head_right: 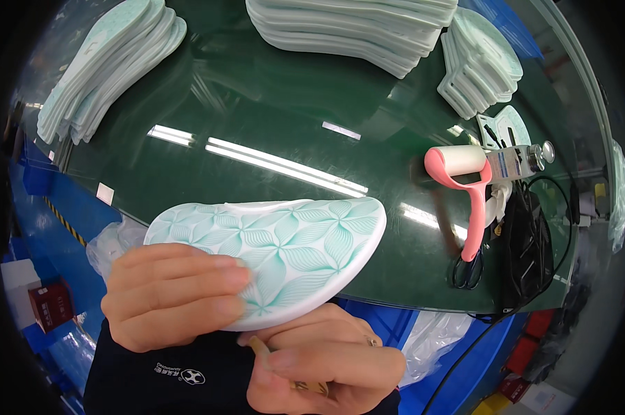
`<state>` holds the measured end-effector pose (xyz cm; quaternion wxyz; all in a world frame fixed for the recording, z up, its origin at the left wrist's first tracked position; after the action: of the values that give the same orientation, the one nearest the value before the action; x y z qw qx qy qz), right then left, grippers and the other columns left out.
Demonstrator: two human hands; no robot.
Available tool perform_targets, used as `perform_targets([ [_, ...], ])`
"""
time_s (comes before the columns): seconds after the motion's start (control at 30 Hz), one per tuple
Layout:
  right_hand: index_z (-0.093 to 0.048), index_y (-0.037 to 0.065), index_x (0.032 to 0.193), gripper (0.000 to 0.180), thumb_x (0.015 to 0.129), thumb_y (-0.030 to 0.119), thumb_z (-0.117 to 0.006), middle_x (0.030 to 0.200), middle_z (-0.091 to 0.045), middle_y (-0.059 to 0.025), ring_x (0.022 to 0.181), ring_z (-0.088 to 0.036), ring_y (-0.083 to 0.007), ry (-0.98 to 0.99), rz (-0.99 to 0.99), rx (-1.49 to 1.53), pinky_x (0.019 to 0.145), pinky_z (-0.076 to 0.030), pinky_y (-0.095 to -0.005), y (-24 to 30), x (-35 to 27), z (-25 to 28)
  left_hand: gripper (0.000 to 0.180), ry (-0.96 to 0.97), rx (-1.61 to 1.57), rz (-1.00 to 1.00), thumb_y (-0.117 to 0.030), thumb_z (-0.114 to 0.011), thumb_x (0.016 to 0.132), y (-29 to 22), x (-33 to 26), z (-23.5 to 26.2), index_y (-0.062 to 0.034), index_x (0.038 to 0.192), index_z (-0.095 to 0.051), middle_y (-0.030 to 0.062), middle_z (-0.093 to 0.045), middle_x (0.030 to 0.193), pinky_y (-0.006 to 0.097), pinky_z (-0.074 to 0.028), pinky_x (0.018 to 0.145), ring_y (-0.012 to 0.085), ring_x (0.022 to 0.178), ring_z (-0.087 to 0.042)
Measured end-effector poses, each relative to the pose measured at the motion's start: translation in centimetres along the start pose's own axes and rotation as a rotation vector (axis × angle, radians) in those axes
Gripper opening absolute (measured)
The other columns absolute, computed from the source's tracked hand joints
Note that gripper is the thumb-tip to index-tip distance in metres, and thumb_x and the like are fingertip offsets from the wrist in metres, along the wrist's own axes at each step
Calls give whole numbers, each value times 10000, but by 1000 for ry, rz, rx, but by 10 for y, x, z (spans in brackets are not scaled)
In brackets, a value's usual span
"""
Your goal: The person picks up white plastic shoe insoles from a stack on a green table and wipes them with a small brown abrasive block. They handle the insoles one at a time, turning them over to clean both the patterned top surface and the plain bottom surface before placing them back on the table.
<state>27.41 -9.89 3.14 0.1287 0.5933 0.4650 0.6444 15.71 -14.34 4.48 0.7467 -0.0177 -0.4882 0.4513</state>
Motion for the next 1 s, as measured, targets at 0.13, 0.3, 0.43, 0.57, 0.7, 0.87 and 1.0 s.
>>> perform_targets([
  [0.13,-340,32,811,288,687,-37,-590,570,-426,-31,477,-399,-98,-171,-80,-38,522,-358,-223,-7,-15,9,111,23,-23,66,-105,-602,742,4,-1,-1,-27,816,-631,132,-653,796,250,-496,553,210,680,-650],
  [0.3,-346,37,779,281,651,-53,-578,559,-412,-15,459,-376,-79,-23,45,-114,511,-349,-234,-3,-10,5,130,64,-29,83,-129,-619,731,4,-1,-4,-31,816,-631,127,-653,793,249,-494,550,211,678,-650],
  [0.43,-352,45,770,285,637,-50,-586,571,-420,-15,473,-381,-77,-130,56,-192,519,-345,-230,-3,-14,8,134,47,-17,57,-127,-626,719,5,-3,-5,-32,814,-631,126,-651,788,251,-494,542,215,667,-648],
  [0.57,-362,55,773,298,631,-49,-602,582,-418,-14,480,-376,-73,-235,-8,-190,545,-347,-222,-7,-17,14,143,43,-38,56,-128,-634,708,8,-4,-5,-31,813,-630,125,-649,783,243,-489,532,215,660,-647],
  [0.7,-366,58,774,304,637,-48,-615,578,-413,-14,472,-362,-65,59,-46,-162,541,-338,-211,-9,-7,-2,147,48,-14,42,-132,-641,704,6,-5,-3,-26,806,-628,130,-647,777,237,-487,514,214,654,-646],
  [0.87,-372,51,782,302,638,-63,-612,574,-435,-22,480,-376,-64,-105,-109,-217,542,-327,-202,-8,-17,9,154,9,2,-20,-133,-645,700,5,-5,-6,-19,802,-630,140,-644,770,240,-490,495,216,639,-644],
  [1.0,-367,53,778,302,642,-67,-608,569,-421,-15,467,-351,-56,105,-101,-99,518,-312,-198,-13,-1,-8,164,-2,9,-26,-140,-650,697,6,-6,-7,-14,799,-628,145,-643,765,243,-496,496,219,638,-645],
])
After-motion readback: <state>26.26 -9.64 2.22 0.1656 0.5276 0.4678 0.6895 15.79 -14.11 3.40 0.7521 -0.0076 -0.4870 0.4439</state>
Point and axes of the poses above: each hand's wrist, its own x-axis towards the middle knuckle, its own z-axis out of the back of the hand, y = z × x, the point moved 9 cm from there along x, towards the middle knuckle
